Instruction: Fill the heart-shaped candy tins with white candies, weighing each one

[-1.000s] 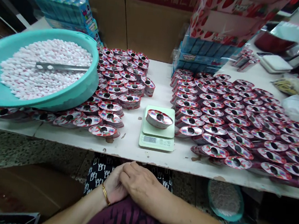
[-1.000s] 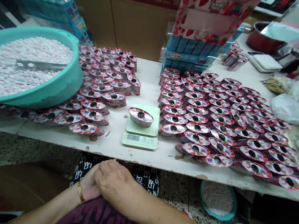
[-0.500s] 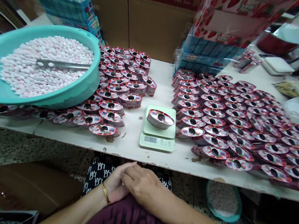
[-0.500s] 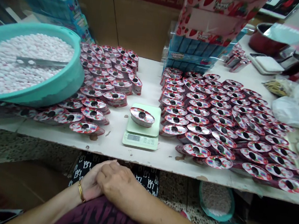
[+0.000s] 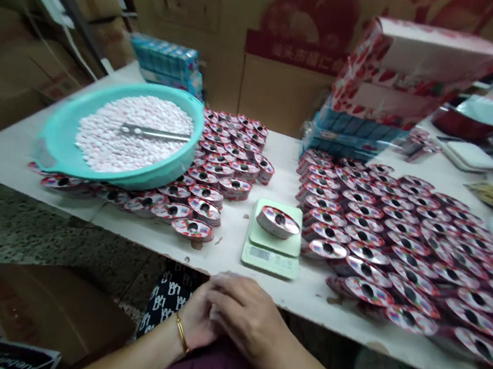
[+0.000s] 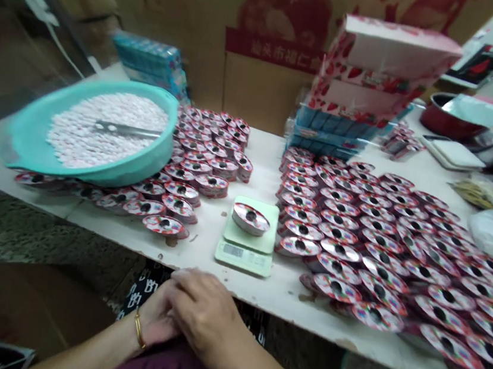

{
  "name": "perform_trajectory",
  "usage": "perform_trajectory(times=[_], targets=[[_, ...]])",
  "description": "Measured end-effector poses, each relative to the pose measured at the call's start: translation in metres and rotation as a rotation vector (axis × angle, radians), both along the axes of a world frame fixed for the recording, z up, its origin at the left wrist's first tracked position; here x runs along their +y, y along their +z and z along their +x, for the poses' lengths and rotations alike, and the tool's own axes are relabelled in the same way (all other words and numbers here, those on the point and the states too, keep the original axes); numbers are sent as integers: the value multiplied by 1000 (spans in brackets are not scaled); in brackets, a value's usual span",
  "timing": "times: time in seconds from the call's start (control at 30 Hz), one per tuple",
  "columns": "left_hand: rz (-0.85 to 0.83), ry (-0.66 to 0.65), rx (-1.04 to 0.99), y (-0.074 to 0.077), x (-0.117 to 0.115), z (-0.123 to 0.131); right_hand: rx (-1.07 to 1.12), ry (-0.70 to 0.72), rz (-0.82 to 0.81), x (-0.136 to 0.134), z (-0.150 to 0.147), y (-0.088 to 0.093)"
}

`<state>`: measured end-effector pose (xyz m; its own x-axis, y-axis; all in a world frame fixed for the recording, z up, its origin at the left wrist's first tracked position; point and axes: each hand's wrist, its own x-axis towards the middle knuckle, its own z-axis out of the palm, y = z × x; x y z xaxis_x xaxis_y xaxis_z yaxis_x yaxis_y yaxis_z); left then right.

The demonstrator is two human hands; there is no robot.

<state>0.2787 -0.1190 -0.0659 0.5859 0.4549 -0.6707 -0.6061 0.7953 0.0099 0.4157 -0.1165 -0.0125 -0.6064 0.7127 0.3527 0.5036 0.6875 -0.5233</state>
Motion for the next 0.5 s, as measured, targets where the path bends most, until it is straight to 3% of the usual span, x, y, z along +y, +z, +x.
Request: perform_trajectory(times=[0.1,0.17,0.3,0.4,0.5], targets=[[25,12,-82,11,6,-12,-134,-339,221,23,21,-9],[96,50,-104,18,9,-22,-277,-511,237,49,39,-14],[305,158,-1,42,24,-50,-460,-506,147,97,61,-12],[549,274,235,78,56,-83,-476,-518,208,132,68,4],[851,385,737,117,107,-125,-459,-666,271,179,79,17]])
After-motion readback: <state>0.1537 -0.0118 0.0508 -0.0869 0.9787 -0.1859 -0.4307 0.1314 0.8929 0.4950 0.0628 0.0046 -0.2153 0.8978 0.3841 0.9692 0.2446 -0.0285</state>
